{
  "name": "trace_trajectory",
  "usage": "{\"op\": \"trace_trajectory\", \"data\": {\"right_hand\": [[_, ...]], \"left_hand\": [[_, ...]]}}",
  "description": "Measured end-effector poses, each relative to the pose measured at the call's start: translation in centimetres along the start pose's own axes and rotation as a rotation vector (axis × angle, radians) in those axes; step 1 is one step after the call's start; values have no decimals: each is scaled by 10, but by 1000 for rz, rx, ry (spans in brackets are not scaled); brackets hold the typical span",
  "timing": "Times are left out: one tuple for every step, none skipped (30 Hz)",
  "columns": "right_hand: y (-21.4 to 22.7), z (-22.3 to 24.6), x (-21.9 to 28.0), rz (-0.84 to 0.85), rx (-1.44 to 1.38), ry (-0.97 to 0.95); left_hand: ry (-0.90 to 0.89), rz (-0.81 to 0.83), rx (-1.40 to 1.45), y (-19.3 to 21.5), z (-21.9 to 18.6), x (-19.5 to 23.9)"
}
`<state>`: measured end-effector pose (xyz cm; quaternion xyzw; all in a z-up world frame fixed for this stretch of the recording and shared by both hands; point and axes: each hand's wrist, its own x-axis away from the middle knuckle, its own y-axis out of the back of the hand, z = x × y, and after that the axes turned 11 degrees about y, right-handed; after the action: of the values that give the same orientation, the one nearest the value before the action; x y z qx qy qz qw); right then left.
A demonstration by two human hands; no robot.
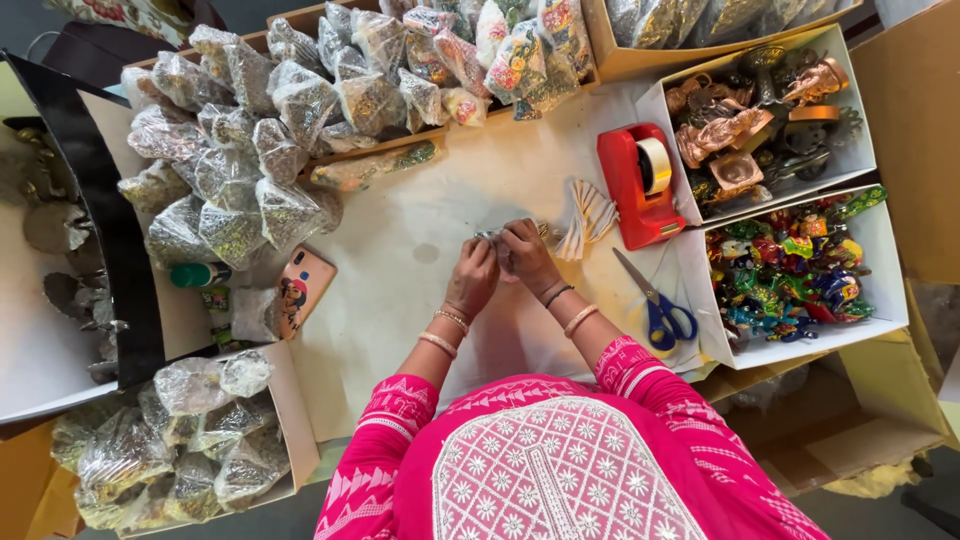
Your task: The person wraps small decorative items in bubble wrap and places them into a cardboard box. They handle items from a pile, wrap them individually, and arrange them in the box.
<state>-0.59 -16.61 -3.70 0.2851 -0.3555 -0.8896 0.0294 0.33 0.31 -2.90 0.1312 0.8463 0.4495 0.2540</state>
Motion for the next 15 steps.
{"op": "trace_trajectory", "data": {"right_hand": [[0,-1,-1,-1,0,2],[0,0,0,-6,-4,-5],[-1,0,2,-12,-9,-12],[0,2,2,-12,-10,-12],[2,5,3,-10,-14,-17],[3,6,1,-9,-16,-19],[10,10,-2,-11,-15,-17],[16,15,-5,5,-17,2],[23,20,-7,20,-19,21],[29,20,-8,20,-18,25],[35,19,-9,44,-46,32],[41,20,-7,71,-76,35],[38,16,-4,73,-77,34],[35,12,0,97,-96,-35],[33,7,3,122,-116,-105]], "left_hand": [[-1,-2,-1,1,2,3],[-32,7,1,2,3,8],[-63,15,3,2,4,12],[-62,16,2,-1,7,18],[-65,44,-24,-5,9,23],[-71,68,-50,-9,13,26],[-72,66,-51,-9,13,27],[-89,89,-99,-9,13,28],[-106,113,-148,-9,12,29],[-106,109,-149,-8,11,28],[-104,102,-154,-8,10,27],[-101,99,-156,-8,8,28],[-99,100,-155,-6,6,28],[-112,92,-198,-6,3,28],[-125,84,-241,-5,1,27]]}}
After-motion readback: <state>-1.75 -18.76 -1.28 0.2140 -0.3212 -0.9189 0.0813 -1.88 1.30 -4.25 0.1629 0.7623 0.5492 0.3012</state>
